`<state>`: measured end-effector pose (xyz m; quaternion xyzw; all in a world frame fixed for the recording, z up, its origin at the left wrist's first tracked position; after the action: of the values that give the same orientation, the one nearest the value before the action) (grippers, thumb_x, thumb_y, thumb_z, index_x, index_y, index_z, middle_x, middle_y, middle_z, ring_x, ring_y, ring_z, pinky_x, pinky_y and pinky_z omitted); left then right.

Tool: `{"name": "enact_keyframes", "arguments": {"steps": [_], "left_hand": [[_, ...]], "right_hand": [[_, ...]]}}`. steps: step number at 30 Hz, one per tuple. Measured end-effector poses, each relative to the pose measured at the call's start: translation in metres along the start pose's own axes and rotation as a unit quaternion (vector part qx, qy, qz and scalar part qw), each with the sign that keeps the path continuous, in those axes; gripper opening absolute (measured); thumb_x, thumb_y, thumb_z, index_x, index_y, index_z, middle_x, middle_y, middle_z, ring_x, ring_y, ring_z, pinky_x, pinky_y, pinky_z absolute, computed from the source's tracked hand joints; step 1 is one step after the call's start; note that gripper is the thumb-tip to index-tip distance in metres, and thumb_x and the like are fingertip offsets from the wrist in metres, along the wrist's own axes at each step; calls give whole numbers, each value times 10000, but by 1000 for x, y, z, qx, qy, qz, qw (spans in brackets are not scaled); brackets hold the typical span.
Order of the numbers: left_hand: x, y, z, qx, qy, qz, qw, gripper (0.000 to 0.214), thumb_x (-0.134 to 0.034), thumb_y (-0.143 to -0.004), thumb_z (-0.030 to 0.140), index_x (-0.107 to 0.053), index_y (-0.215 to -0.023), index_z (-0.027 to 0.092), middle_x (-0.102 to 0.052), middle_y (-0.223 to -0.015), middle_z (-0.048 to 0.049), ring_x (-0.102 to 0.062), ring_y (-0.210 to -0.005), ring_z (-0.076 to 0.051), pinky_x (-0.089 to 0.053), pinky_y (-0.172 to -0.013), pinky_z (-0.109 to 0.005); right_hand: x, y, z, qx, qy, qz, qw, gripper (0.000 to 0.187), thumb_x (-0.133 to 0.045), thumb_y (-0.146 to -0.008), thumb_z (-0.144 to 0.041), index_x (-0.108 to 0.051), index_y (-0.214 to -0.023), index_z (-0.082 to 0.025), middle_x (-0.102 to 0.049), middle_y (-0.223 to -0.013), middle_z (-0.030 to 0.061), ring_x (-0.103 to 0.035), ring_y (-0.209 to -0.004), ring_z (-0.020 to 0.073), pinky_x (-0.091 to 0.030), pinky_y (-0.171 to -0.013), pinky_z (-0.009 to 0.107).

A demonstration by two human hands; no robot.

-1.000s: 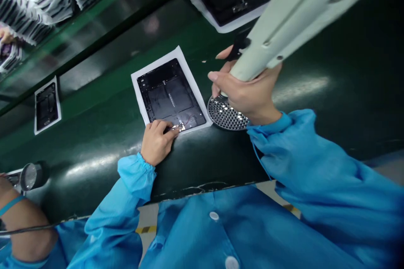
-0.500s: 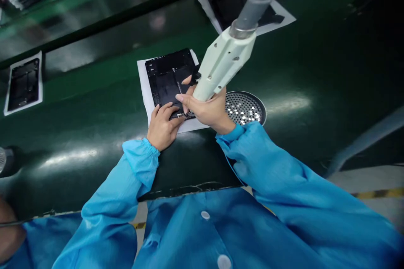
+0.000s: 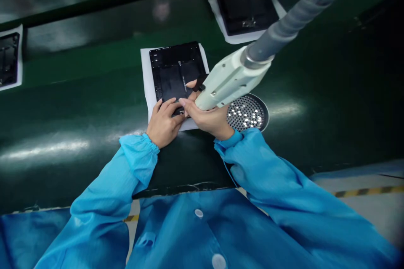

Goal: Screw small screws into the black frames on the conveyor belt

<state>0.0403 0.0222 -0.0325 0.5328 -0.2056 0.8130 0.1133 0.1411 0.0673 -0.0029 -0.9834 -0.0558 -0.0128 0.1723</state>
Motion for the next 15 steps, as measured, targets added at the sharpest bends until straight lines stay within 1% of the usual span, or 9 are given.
{"name": "enact_keyframes", "arguments": {"steps": [2,4,6,9,12,15], "left_hand": [[1,0,-1,-3,4,7,1000,247,-516,-928,259,-710,-1081,269,-595,-1263,-83,-454,-1293,-277,-290,-1102,-551],[2,0,-1,-8,5,17,1000,241,-520,-925,249,-715,-1067,264,-605,-1254,-81,-464,-1287,-278,-297,-1098,-549],[2,1,-2,-13,4,27,1000,233,-519,-927,254,-723,-1041,253,-615,-1243,-83,-478,-1279,-278,-311,-1092,-546],[2,1,-3,-15,1,34,999,228,-520,-927,265,-727,-1024,254,-621,-1239,-83,-492,-1271,-272,-326,-1087,-545],[4,2,-2,-19,-5,43,999,226,-524,-922,257,-726,-1024,254,-627,-1234,-82,-498,-1270,-268,-337,-1085,-543],[7,3,-3,-21,-7,57,998,228,-519,-924,252,-729,-1013,251,-637,-1218,-84,-508,-1264,-266,-353,-1077,-539]], "right_hand": [[4,-5,-3,5,-19,13,1000,326,-781,-697,-264,-558,-932,-238,-538,-531,-72,-528,-446,128,-524,-519,307],[14,-12,-10,15,-42,26,999,326,-798,-689,-288,-573,-921,-244,-543,-502,-77,-498,-393,122,-473,-442,297],[32,-18,-20,36,-61,50,996,318,-813,-680,-304,-590,-899,-246,-544,-485,-76,-473,-359,119,-434,-399,298],[67,-23,-30,76,-64,105,990,305,-828,-667,-310,-600,-862,-254,-525,-477,-74,-460,-353,121,-412,-385,311],[94,-24,-22,76,-33,138,987,322,-829,-666,-346,-571,-843,-270,-497,-489,-75,-465,-364,132,-418,-392,327],[104,-27,-7,68,0,154,986,369,-810,-668,-441,-529,-831,-266,-453,-485,-83,-442,-347,127,-408,-374,325]]}}
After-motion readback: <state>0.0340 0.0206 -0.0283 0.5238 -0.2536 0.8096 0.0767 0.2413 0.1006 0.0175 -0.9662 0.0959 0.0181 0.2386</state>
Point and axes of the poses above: each hand's wrist, its own y-axis away from the middle knuckle, its own x-axis out of the back of the hand, z = x × y, the point moved 7 cm from there along -y, towards the middle knuckle
